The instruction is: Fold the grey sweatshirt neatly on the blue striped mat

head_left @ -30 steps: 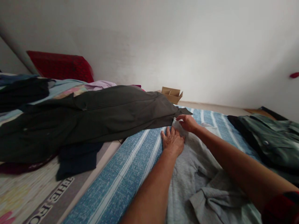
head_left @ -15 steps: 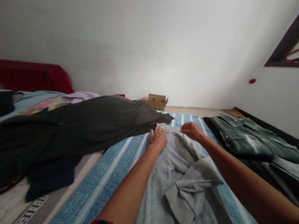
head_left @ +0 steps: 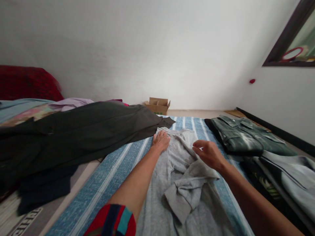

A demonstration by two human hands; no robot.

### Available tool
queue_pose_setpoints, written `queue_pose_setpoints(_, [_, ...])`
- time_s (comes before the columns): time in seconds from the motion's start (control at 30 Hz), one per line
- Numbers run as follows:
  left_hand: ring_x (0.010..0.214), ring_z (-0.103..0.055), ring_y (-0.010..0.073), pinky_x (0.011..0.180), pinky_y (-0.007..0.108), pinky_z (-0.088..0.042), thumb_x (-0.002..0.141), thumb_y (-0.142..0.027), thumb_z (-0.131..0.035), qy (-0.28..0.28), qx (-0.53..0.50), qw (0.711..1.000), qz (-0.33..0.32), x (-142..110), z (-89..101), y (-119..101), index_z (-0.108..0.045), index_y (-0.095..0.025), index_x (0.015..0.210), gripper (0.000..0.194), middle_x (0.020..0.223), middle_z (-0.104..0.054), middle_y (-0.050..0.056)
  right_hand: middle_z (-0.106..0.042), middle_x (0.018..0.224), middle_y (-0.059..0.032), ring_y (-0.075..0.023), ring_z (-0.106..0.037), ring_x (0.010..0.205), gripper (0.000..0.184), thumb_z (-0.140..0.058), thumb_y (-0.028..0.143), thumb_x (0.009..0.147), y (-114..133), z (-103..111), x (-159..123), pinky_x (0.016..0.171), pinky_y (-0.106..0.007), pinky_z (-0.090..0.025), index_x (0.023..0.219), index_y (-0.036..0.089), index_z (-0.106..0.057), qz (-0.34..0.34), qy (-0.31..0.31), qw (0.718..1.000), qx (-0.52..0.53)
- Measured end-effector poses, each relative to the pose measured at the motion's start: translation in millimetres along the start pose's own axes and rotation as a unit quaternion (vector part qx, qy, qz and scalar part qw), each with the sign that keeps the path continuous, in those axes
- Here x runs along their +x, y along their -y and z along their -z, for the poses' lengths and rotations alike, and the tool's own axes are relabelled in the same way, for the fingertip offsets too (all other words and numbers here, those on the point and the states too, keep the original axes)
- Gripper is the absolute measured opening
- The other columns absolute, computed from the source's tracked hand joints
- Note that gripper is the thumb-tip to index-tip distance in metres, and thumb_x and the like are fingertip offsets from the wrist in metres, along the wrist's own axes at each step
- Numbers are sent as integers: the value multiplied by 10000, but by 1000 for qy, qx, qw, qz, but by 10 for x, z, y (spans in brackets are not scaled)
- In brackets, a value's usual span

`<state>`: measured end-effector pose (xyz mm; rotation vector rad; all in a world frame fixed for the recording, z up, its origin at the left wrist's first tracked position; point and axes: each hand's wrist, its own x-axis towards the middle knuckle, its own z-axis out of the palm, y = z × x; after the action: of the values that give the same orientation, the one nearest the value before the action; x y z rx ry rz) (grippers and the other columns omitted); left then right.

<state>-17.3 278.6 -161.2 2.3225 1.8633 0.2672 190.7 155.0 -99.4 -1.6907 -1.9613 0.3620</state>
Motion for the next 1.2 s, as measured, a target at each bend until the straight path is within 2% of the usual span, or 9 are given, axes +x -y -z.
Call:
queue_pose_setpoints(0.23, [1407, -127, 280, 1109, 499, -99, 919, -487, -285, 53, 2, 998, 19, -52, -24, -36, -301, -124, 1419, 618, 1523, -198, 156, -662, 964, -72, -211, -592, 898, 196, -501, 175, 820, 173, 71, -805, 796, -332, -443, 951, 187, -645, 104, -13, 995, 0])
queue_pose_setpoints(0.43, [1414, -102, 262, 1107, 503, -82, 926, -504, -237, 58, 23, 998, 23, -81, 0, -37, -295, -157, 1425, 611, 1536, -163, 129, -594, 1172, -66, -241, -440, 1183, 452, -466, 14, 730, 488, -43, -1072, 978, -403, -328, 1119, 215, -581, 208, 46, 976, -52])
queue_pose_setpoints(0.63, [1392, -198, 219, 1118, 422, -128, 949, -386, -225, 29, 46, 999, 2, -181, 73, -167, -395, -149, 1356, 501, 1500, -277, 131, -629, 843, -76, -211, -539, 829, 191, -458, 67, 790, 506, -302, -973, 779, -343, -399, 840, 170, -612, 170, 38, 977, -123])
queue_pose_setpoints(0.77, [1383, -228, 239, 1094, 427, -207, 945, -402, -241, 54, 45, 997, -21, -320, 31, -236, -375, -137, 1367, 516, 1492, -292, 141, -599, 730, -31, -164, -534, 708, 158, -448, 87, 760, 276, -192, -939, 662, -275, -401, 746, 185, -572, 105, -79, 990, 57])
queue_pose_setpoints(0.83, [1398, -181, 250, 1100, 443, -187, 940, -441, -241, 65, 46, 997, -24, -380, -5, -247, -314, -122, 1407, 570, 1513, -236, 146, -586, 690, 5, -145, -535, 643, 61, -510, 186, 754, 92, -26, -916, 604, -254, -412, 785, 192, -562, 21, -182, 954, 238])
queue_pose_setpoints(0.93, [1411, -124, 245, 1112, 450, -144, 936, -482, -206, 69, 48, 996, -18, -425, -33, -251, -263, -116, 1433, 620, 1531, -183, 136, -563, 619, 44, -119, -518, 540, 232, -667, 307, 625, -219, 264, -877, 517, -233, -415, 767, 188, -529, -130, -360, 804, 455])
queue_pose_setpoints(1.0, [1413, -118, 240, 1111, 451, -143, 933, -492, -191, 71, 49, 996, -15, -431, -30, -253, -257, -125, 1437, 627, 1532, -182, 130, -560, 609, 56, -110, -519, 522, 333, -721, 291, 531, -404, 418, -874, 503, -228, -434, 777, 184, -524, -192, -433, 724, 501])
queue_pose_setpoints(1.1, [1413, -119, 232, 1110, 439, -144, 929, -498, -192, 71, 54, 996, -17, -429, -13, -258, -257, -140, 1437, 625, 1533, -184, 123, -596, 664, 43, -117, -547, 547, 461, -743, 237, 464, -590, 545, -917, 522, -242, -473, 876, 177, -546, -229, -447, 694, 515])
queue_pose_setpoints(1.2, [1411, -127, 235, 1108, 450, -140, 927, -500, -201, 71, 63, 995, -20, -427, -3, -264, -258, -156, 1438, 618, 1534, -181, 121, -588, 647, 58, -114, -528, 513, 634, -708, 201, 456, -686, 604, -982, 494, -238, -457, 1066, 170, -541, -255, -414, 705, 517])
